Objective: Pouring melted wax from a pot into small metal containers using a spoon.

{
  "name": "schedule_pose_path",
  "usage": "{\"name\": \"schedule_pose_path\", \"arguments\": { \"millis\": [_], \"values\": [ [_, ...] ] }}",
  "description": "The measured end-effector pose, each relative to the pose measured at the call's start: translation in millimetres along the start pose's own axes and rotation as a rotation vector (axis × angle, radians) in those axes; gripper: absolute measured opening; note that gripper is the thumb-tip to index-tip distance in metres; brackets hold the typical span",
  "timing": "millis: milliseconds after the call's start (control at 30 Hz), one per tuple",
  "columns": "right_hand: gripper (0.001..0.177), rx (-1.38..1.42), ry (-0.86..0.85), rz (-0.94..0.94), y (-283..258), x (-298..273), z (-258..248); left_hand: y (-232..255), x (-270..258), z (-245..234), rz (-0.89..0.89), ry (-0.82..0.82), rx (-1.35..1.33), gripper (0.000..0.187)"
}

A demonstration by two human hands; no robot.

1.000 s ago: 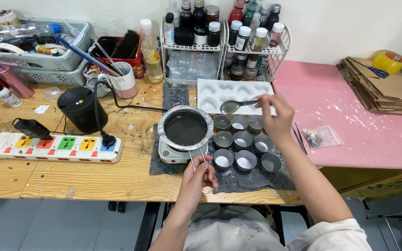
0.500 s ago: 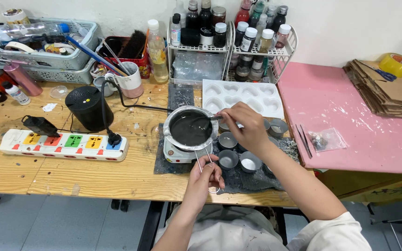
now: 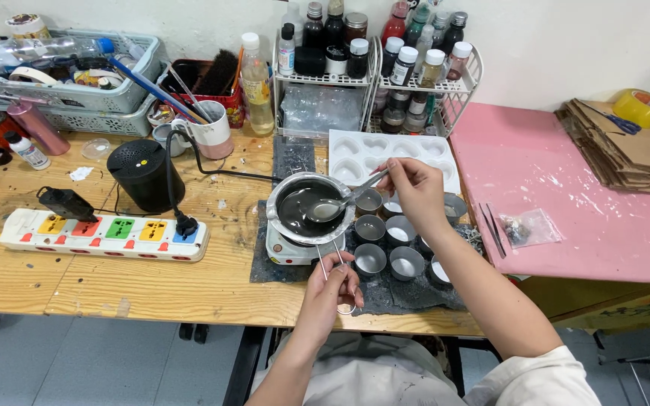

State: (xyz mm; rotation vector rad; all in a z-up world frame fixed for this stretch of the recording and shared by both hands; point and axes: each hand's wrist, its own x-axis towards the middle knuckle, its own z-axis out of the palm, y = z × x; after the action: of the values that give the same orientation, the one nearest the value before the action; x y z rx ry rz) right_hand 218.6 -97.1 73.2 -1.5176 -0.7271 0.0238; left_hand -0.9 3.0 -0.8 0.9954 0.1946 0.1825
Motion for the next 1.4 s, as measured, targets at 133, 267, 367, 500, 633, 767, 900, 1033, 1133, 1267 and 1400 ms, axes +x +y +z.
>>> {"name": "schedule_pose_path", "arguments": {
  "millis": [133,267,367,500,633,767,900,1033,1133,1267,1400],
  "values": [
    [0.025,-0.004,0.021,0.025,-16.4,0.2,-9.4,5.9,-2.5,1.9,-0.008,0.016,0.033,0.026],
    [0.025,-0.015,0.022,-0.014,-23.2,-1.4,-22.5,4.1,-2.0,0.0,-0.005,0.006,0.022,0.025],
    [0.025,-0.028,0.042,0.014,-23.4,-2.7,-33.1,2.4,-1.4,-1.1,-0.005,0.012,0.029,0.025],
    [0.024,-0.034,0.100,0.014,-16.5,-7.6,-52.5,0.9,-0.8,-2.2,0.008,0.000,0.021,0.025],
    [0.024,-0.008,0.132,0.018,-13.7,-18.0,-76.5,3.3,-1.4,-0.8,0.002,0.011,0.018,0.025],
    [0.024,-0.080,0.165,0.013,-6.3,-32.5,-103.5,5.8,-3.6,0.7,0.001,0.017,0.029,0.025],
    [0.025,-0.129,0.258,0.143,3.9,-48.0,-122.8,4.6,-3.1,0.0,-0.001,0.014,0.008,0.024],
    [0.022,-0.185,0.231,0.024,16.5,-59.6,-131.7,6.0,-3.4,0.1,0.002,0.014,0.008,0.023],
    [0.021,-0.395,0.231,-0.051,7.8,-67.7,-127.4,10.0,-4.4,2.6,-0.010,0.030,0.034,0.024],
    [0.019,-0.448,0.242,-0.069,-2.6,-73.0,-122.0,9.7,-4.6,1.7,-0.003,0.020,0.017,0.023],
    [0.011,-0.633,0.212,-0.289,-17.9,-76.0,-116.3,11.6,-5.2,3.3,-0.006,0.020,0.020,0.023]
  ]
}}
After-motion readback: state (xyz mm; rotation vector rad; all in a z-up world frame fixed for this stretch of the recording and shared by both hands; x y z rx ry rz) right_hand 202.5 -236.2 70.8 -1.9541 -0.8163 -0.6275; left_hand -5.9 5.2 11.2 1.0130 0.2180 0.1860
